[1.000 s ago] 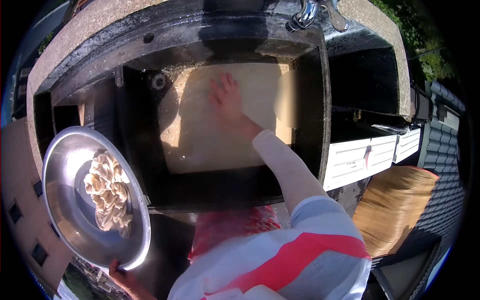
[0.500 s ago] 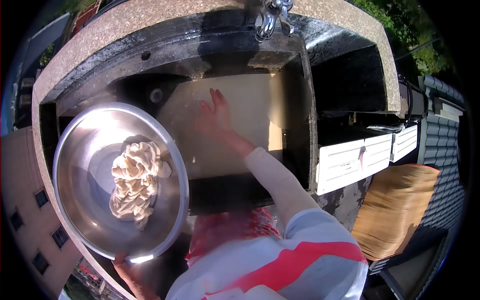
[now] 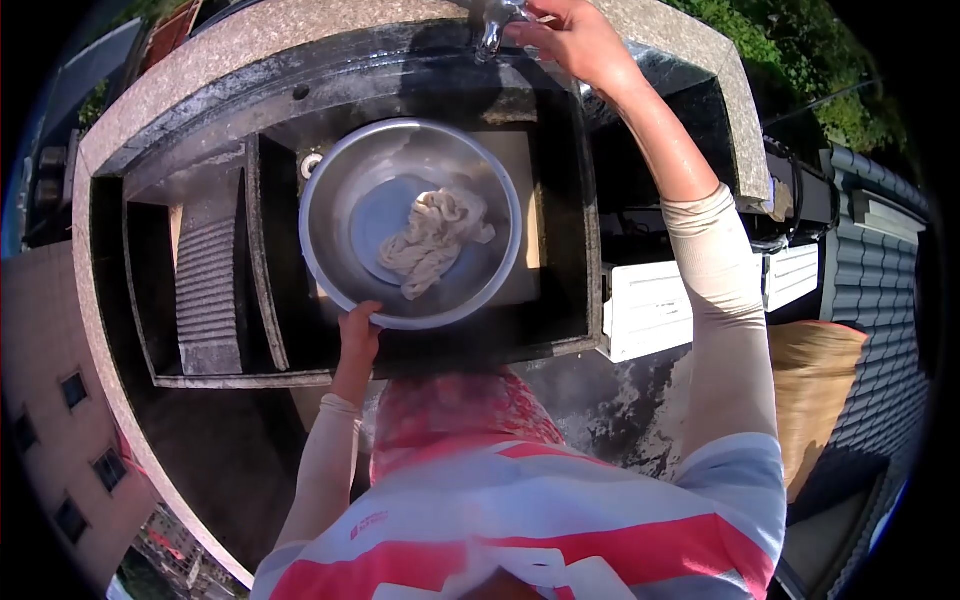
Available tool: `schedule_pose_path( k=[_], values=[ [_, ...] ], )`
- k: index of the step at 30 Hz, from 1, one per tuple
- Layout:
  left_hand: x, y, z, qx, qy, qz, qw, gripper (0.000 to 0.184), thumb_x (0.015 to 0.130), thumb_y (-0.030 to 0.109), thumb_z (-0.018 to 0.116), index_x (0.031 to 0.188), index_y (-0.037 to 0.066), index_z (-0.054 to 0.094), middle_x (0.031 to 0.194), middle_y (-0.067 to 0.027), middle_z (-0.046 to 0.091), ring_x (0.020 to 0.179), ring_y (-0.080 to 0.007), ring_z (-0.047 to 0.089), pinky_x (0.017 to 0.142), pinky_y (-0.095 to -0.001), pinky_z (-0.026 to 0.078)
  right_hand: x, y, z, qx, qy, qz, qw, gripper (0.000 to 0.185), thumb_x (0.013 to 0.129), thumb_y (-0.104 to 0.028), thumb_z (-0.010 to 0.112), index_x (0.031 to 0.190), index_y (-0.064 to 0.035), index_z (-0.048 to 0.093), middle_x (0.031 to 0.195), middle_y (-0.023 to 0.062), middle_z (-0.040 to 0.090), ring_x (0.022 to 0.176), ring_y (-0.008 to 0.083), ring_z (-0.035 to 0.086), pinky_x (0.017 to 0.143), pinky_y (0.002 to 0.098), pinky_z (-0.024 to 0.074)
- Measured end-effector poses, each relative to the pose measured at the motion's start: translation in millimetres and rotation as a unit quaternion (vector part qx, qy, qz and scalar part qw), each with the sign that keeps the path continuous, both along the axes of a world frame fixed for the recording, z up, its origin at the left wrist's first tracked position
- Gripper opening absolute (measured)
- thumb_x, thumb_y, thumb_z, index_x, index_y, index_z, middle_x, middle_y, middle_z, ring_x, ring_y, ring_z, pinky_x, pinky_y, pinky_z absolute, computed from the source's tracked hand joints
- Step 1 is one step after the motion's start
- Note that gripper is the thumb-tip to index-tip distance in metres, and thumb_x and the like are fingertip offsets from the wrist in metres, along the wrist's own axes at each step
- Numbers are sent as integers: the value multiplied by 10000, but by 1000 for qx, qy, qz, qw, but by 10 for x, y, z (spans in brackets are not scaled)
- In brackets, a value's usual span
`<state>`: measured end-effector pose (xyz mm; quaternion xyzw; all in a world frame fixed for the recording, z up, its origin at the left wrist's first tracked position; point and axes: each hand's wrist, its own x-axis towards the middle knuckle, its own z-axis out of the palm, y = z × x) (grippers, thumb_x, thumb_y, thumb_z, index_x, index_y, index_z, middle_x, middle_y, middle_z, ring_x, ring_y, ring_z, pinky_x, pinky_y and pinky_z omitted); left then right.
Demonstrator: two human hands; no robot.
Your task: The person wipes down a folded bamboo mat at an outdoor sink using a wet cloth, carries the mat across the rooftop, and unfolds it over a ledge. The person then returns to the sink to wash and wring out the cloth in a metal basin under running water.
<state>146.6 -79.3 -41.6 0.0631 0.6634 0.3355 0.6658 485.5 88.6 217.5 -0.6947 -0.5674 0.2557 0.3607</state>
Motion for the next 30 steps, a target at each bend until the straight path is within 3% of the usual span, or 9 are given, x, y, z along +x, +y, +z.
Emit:
schedule_pose_path(
  k=[10,12,14,16,18,20,23,26,30],
  values=[
    [-72,-108,-1070,-11,-114,28,993,298,740,-32,627,1009,19,511,890,-85,559,804,-232,579,658,-390,504,582,159,-396,178,-195,87,961,330,806,-227,707,991,19,587,769,15,600,646,77,539,603,219,460],
    [-60,-69,-1121,-21,-114,48,992,316,764,0,649,1048,34,514,917,-82,564,826,-229,580,676,-388,504,654,8,-972,286,-35,-48,956,369,726,-324,756,947,-62,619,689,51,578,592,133,552,574,277,466],
    [20,-46,-1045,10,-95,51,994,337,779,39,670,1079,39,517,947,-81,567,852,-220,578,695,-380,501,445,-402,-1575,141,-71,-85,984,359,723,-317,755,933,-76,591,640,40,552,575,183,556,575,304,471],
    [61,-58,-930,25,-88,48,995,361,790,70,684,1108,41,515,976,-78,569,870,-210,576,711,-367,495,226,-724,-2155,-107,-114,123,980,348,766,-278,707,995,-43,589,749,78,590,650,235,583,618,320,481],
    [61,-85,-862,31,-96,42,994,386,797,94,691,1134,41,510,1004,-75,570,878,-198,572,724,-348,487,-37,-876,-2904,-160,-253,200,933,394,759,-321,677,1013,-31,597,912,134,602,801,294,608,703,373,494],
    [-85,-215,-883,36,-57,-12,998,402,805,94,680,1157,28,497,1017,-79,568,892,-194,573,732,-335,481,-353,-861,-3559,-147,-219,60,963,428,728,-359,683,966,-12,602,1055,189,566,887,312,594,778,385,487],
    [-211,-371,-628,91,47,-74,992,396,812,95,666,1156,10,490,1030,-84,565,905,-189,569,735,-318,475,-892,-757,-3511,-170,-316,-95,928,454,679,-364,721,909,8,598,1010,207,594,889,326,597,792,377,479],
    [-242,-287,-452,67,139,-48,987,363,822,93,645,1136,-2,489,1038,-93,558,908,-195,566,728,-320,480,-612,-446,-4006,-200,58,-159,965,449,655,-366,733,896,-12,596,947,182,627,885,325,602,784,368,475],
    [-239,30,-449,22,-13,-79,997,325,843,100,612,1118,-8,475,1060,-105,538,890,-212,569,702,-356,514,-369,161,-2947,-118,-136,2,984,340,661,-332,737,920,-132,645,985,78,631,951,280,581,805,383,459]
  ],
)
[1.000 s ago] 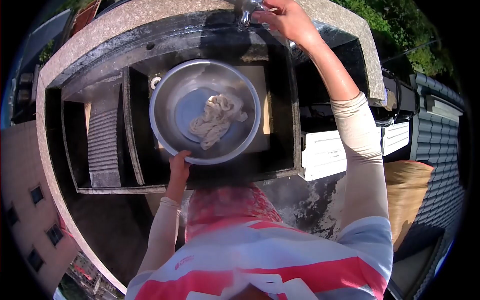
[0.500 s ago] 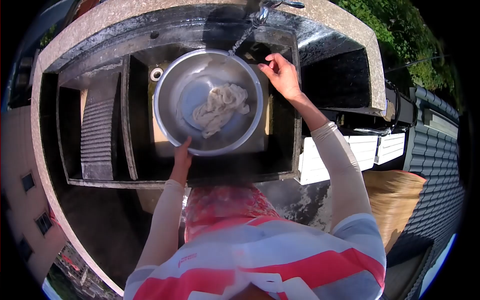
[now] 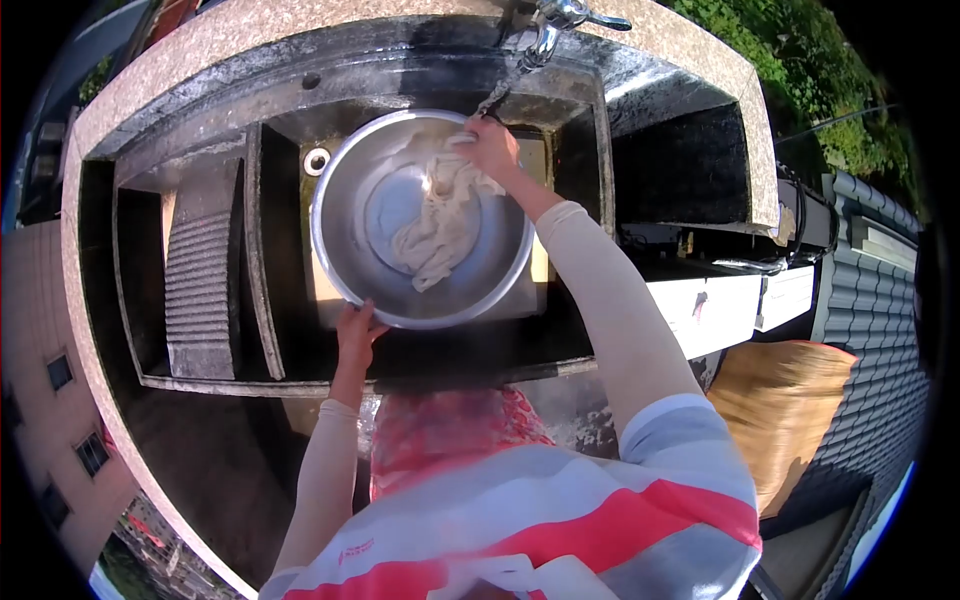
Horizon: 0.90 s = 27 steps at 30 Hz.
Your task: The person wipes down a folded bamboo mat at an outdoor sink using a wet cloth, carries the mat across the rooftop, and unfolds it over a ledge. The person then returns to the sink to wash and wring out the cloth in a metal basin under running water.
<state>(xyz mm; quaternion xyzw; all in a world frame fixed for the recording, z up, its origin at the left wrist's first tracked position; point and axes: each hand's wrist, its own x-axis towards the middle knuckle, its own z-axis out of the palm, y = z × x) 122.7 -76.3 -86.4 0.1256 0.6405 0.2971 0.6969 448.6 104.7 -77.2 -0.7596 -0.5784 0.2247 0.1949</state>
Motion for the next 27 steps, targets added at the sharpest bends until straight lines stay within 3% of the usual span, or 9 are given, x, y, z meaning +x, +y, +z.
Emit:
schedule_pose_path(
  k=[2,4,9,12,14,17,20,24,27],
  values=[
    [22,-40,-263,-11,43,-27,999,310,865,110,578,1118,-16,450,1074,-135,523,920,-250,580,710,-391,554,163,120,373,119,-197,188,955,241,720,-287,670,935,-181,647,1021,38,597,994,252,536,823,406,433],
    [184,-104,-235,-28,30,-30,999,277,878,95,551,1106,-21,445,1068,-149,523,940,-269,584,727,-398,567,481,114,324,96,-283,197,934,194,764,-238,605,948,-187,637,968,48,584,992,252,533,830,408,422],
    [597,-303,-305,-51,-62,25,996,258,890,8,462,1131,-58,399,1093,-199,505,920,-341,598,739,-438,579,410,-1248,-20,-62,-258,216,940,177,766,-94,546,906,-171,622,917,78,569,853,285,599,751,385,493],
    [833,-405,-265,-48,-130,46,989,306,891,21,481,1163,-69,373,1114,-202,492,937,-335,593,760,-459,565,-107,-2144,-195,-138,-70,144,977,237,668,-137,723,888,-113,637,899,97,586,883,314,593,756,400,490],
    [765,-356,-285,-68,-126,-26,989,249,928,101,496,1125,-35,425,1097,-196,542,950,-339,609,785,-477,541,-173,-2148,-76,-71,-9,34,997,233,666,-132,727,879,-91,640,896,104,587,873,324,592,757,396,485],
    [420,23,120,-191,-88,-401,892,324,887,241,592,1060,-26,535,963,-169,633,791,-271,648,698,-367,549,-67,-1961,447,16,87,-88,992,242,676,-56,737,895,-45,633,891,79,590,820,244,607,735,313,482],
    [461,317,264,64,32,-538,840,371,842,224,651,1107,-6,530,955,-126,647,781,-223,650,676,-340,538,93,-1712,1279,18,390,-149,909,138,770,25,658,897,-20,628,860,10,609,772,102,601,707,252,487],
    [1193,691,615,617,217,-318,687,376,704,114,737,1022,2,570,918,-142,638,750,-294,629,692,-332,501,-39,-1501,2385,26,371,-54,927,118,811,7,643,922,-29,624,831,-26,578,799,56,546,736,216,446],
    [1564,843,927,622,187,-243,721,266,705,76,717,933,8,598,866,-137,625,736,-339,605,707,-332,487,-158,-1471,2842,60,321,8,945,116,816,8,633,930,-15,638,873,-10,570,823,73,561,743,215,453]
  ],
)
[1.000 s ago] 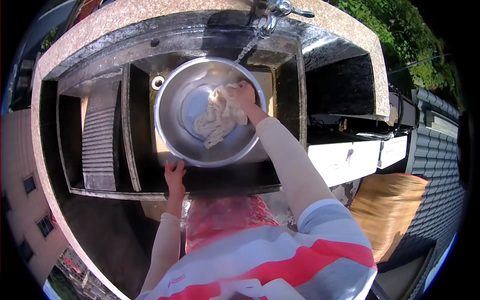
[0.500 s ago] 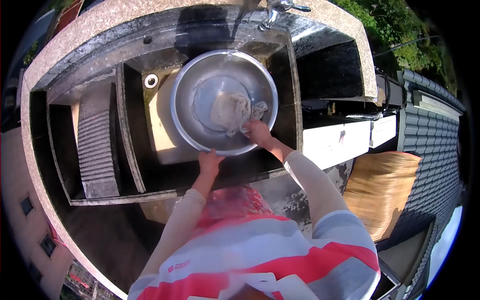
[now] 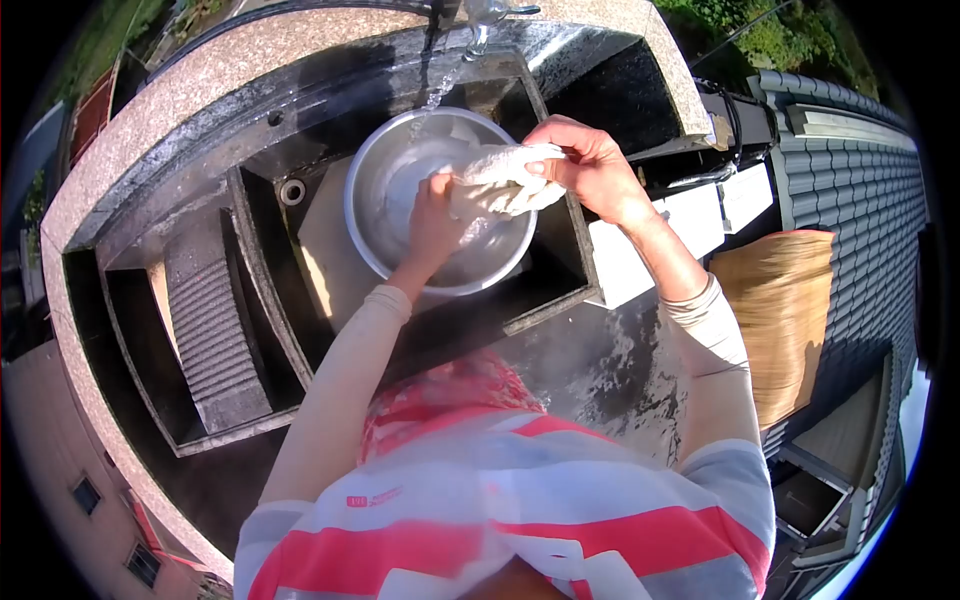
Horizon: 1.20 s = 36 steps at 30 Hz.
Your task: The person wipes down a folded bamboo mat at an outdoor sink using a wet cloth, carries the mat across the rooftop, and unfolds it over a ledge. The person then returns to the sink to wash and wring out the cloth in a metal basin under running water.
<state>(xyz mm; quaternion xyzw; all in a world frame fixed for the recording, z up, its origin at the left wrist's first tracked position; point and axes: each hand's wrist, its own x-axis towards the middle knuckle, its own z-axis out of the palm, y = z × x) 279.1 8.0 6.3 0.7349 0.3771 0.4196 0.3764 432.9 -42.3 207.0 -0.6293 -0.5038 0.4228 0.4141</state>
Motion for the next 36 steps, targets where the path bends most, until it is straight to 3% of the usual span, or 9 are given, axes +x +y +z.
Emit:
schedule_pose_path(
  k=[7,12,13,16,18,21,24,30,36],
  values=[
    [-711,913,266,-140,-50,-204,968,196,690,-109,542,841,-13,622,811,-119,593,740,-248,622,624,-309,473,439,-160,159,14,49,-181,982,150,813,-68,673,962,-45,676,846,9,661,776,84,585,719,220,471],
    [-991,940,489,7,74,-175,982,189,695,-98,531,829,-6,625,844,-95,585,752,-256,605,652,-309,473,634,-161,-671,70,50,-279,956,112,794,-84,694,896,-40,675,806,34,673,705,88,590,662,236,480],
    [-1015,792,360,-1,100,-171,980,175,701,-84,535,824,0,626,850,-92,589,767,-268,600,669,-318,476,690,-215,-1048,21,82,-259,962,146,787,-99,703,919,-45,677,822,27,674,735,90,593,671,235,478],
    [-1129,149,-249,-3,235,-360,903,129,729,10,558,830,37,634,876,-102,606,856,-310,579,762,-390,462,600,-485,-2116,-166,-341,-43,924,309,742,-181,712,1034,-93,662,941,100,673,900,240,640,809,340,495],
    [-1136,1,-458,-45,256,-390,883,139,734,33,558,845,52,640,885,-109,611,888,-322,572,788,-415,453,371,-486,-2122,-296,-338,-14,893,347,753,-253,642,1099,-226,650,1042,92,650,960,273,619,875,379,475],
    [-995,60,-618,-59,220,-279,933,173,732,23,545,868,56,646,902,-124,615,902,-335,568,794,-420,454,440,-404,-2685,-161,-365,8,917,271,749,-245,640,1014,-197,668,957,92,643,933,277,612,825,415,484],
    [-624,605,-867,-26,252,-222,942,225,725,-7,523,912,30,643,953,-150,614,929,-350,561,824,-411,454,482,154,-2839,-207,-318,14,925,229,756,-244,636,977,-205,682,996,82,628,992,271,585,836,426,473],
    [224,1087,-1412,167,218,-253,928,473,737,-87,494,1178,67,567,1223,-114,538,1055,-297,532,887,-384,447,-40,269,-4016,-71,-313,-111,941,755,633,-342,766,1267,-56,470,1200,150,515,1127,350,474,945,427,396],
    [189,1250,-1441,59,527,-286,799,441,705,10,558,1125,140,604,1127,-87,555,1059,-277,516,865,-388,447,-17,-282,-3446,-147,-446,56,881,1047,575,-374,799,1390,-24,243,1245,108,449,1143,264,437,944,376,363]
  ],
)
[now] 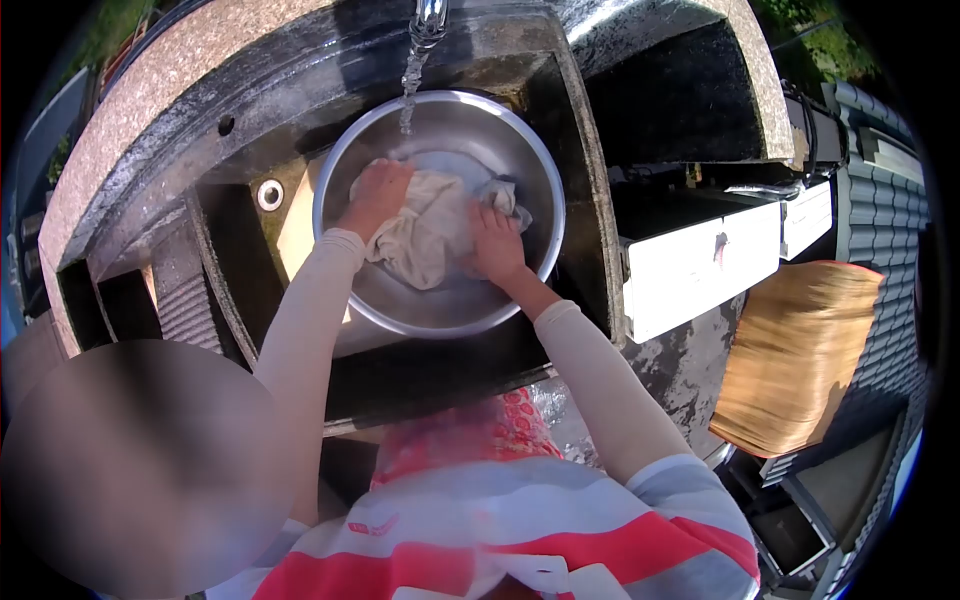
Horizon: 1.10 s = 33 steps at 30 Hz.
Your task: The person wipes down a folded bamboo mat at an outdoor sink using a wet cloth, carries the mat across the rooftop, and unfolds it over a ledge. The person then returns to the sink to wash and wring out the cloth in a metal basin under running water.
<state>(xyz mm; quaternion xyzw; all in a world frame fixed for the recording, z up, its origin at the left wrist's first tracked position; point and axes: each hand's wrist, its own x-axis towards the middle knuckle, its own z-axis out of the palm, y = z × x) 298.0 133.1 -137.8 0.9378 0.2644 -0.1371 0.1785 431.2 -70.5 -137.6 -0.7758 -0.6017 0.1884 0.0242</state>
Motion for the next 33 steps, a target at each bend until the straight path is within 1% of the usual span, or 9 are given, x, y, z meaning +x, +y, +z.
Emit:
schedule_pose_path(
  k=[5,11,14,19,21,23,25,30,33],
  values=[
    [-450,235,1056,30,-195,53,979,224,717,24,558,918,105,614,900,-75,582,952,-289,560,765,-397,481,288,114,-7,-42,-34,1,999,476,627,-196,717,1091,-154,618,909,63,600,897,247,568,785,385,458],
    [-781,210,2131,-11,-331,102,938,224,686,-72,624,864,41,548,851,-75,517,822,-270,505,697,-333,432,774,238,1466,420,74,6,904,151,640,-11,611,762,-79,668,916,54,642,850,256,605,739,367,485],
    [-899,-137,1913,-1,-324,90,942,239,654,-96,602,843,29,524,902,-102,506,863,-302,491,744,-356,423,749,11,1743,362,97,53,926,218,647,38,586,839,-45,647,960,64,642,899,255,593,785,347,463],
    [-1129,-844,823,-6,-245,133,960,246,635,-96,547,847,27,515,1007,-142,483,985,-351,450,816,-396,419,422,-553,742,13,24,187,982,254,637,-94,623,888,-84,662,978,79,633,920,264,585,814,389,459],
    [-1037,-1219,694,-36,-279,189,941,237,655,-69,556,873,19,526,992,-135,508,933,-335,501,791,-386,445,297,-523,577,25,22,209,977,198,640,-98,615,833,-79,653,959,91,626,941,268,582,839,396,458],
    [-1051,-1562,143,-347,-188,386,834,334,728,1,632,1047,21,535,1136,-122,509,1003,-285,534,854,-394,453,241,-205,598,126,54,174,975,156,657,-83,602,806,-70,648,953,94,626,948,268,579,850,385,461],
    [-836,-1784,-91,-601,-182,636,449,454,787,136,672,1173,4,473,1157,-125,512,993,-271,549,838,-427,469,325,327,431,189,69,126,971,173,665,-78,611,834,-62,644,989,101,616,958,270,571,863,365,460],
    [-413,-1626,-380,-662,-161,701,211,481,809,310,672,1165,52,479,1062,-103,564,906,-290,577,830,-418,465,315,1307,-196,323,162,50,931,270,752,-187,648,962,-21,613,1135,129,579,1004,315,564,853,408,474],
    [-323,-1574,-288,-681,-259,670,142,447,824,297,662,1158,51,494,1078,-99,571,961,-274,568,886,-412,440,-82,969,-282,17,44,-18,999,522,668,-347,740,1023,11,600,1030,188,613,944,322,598,805,384,496]
  ],
)
